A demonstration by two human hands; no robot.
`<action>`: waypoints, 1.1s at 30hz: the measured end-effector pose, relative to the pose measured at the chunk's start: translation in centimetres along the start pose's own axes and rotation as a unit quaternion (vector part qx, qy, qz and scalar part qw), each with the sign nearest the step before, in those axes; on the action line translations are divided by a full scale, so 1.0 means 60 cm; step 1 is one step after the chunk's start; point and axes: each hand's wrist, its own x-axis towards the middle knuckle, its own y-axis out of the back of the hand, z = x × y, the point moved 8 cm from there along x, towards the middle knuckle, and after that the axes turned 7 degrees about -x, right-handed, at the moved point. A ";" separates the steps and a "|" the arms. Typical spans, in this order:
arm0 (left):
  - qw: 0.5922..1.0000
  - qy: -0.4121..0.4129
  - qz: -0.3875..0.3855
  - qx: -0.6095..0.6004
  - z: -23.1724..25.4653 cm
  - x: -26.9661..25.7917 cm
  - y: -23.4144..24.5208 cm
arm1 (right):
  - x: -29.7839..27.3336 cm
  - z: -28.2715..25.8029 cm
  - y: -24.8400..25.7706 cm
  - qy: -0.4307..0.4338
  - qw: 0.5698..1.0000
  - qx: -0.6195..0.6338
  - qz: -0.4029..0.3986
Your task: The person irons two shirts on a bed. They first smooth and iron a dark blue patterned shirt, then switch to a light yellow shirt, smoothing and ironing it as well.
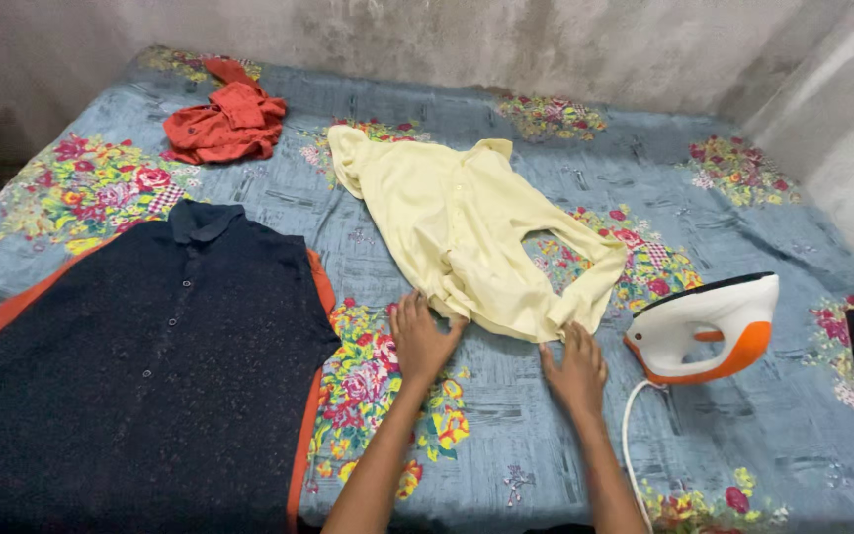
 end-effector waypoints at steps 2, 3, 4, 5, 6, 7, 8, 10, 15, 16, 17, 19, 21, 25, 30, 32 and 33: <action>1.000 0.006 -0.004 -0.025 -0.004 0.004 -0.009 | 0.000 0.019 -0.017 -0.013 1.000 0.006 0.028; 0.999 0.021 -0.003 -0.043 -0.010 0.006 -0.013 | 0.001 0.032 -0.024 -0.020 0.999 0.007 0.043; 0.997 0.036 -0.002 -0.062 -0.016 0.005 -0.016 | 0.004 0.052 -0.031 -0.030 0.998 0.031 0.053; 0.996 0.050 -0.001 -0.079 -0.025 0.002 -0.013 | 0.006 0.069 -0.039 -0.042 0.996 0.056 0.064; 0.987 0.100 0.017 -0.124 -0.043 -0.005 -0.004 | 0.007 0.088 -0.047 -0.053 0.993 0.081 0.074; 0.974 0.148 0.038 -0.170 -0.060 -0.006 0.007 | 0.013 0.114 -0.056 -0.100 0.983 0.132 0.083; 0.955 0.195 0.058 -0.215 -0.075 -0.008 0.019 | 0.014 0.137 -0.066 -0.145 0.968 0.183 0.090; 0.935 0.193 0.063 -0.291 -0.090 -0.012 0.061 | 0.026 0.164 -0.071 -0.184 0.938 0.263 0.133; 0.970 0.008 0.116 -0.215 -0.101 -0.013 0.244 | 0.013 0.155 -0.030 -0.141 0.868 0.434 0.196; 0.979 -0.005 0.106 -0.174 -0.102 -0.017 0.266 | 0.002 0.129 0.004 -0.093 0.911 0.322 0.241; 0.986 -0.017 0.097 -0.132 -0.100 -0.023 0.283 | -0.013 0.100 0.037 -0.041 0.937 0.207 0.279; 0.991 0.023 0.040 -0.123 -0.103 -0.031 0.284 | -0.017 0.031 0.057 0.062 0.959 0.116 0.252; 0.992 0.038 0.014 -0.116 -0.096 -0.034 0.274 | -0.002 -0.025 0.038 0.161 0.965 0.165 0.127; 0.994 0.035 0.026 -0.099 -0.082 -0.047 0.261 | 0.028 -0.012 -0.003 0.101 0.989 0.053 0.089; 0.991 0.059 0.066 -0.104 -0.083 -0.041 0.278 | 0.082 0.101 -0.052 -0.028 0.998 -0.055 -0.017; 0.990 0.100 0.049 -0.087 -0.089 -0.043 0.276 | 0.091 0.103 -0.057 0.015 0.994 -0.103 0.021; 0.990 0.105 0.047 -0.084 -0.091 -0.045 0.276 | 0.090 0.100 -0.062 0.035 0.990 -0.128 0.039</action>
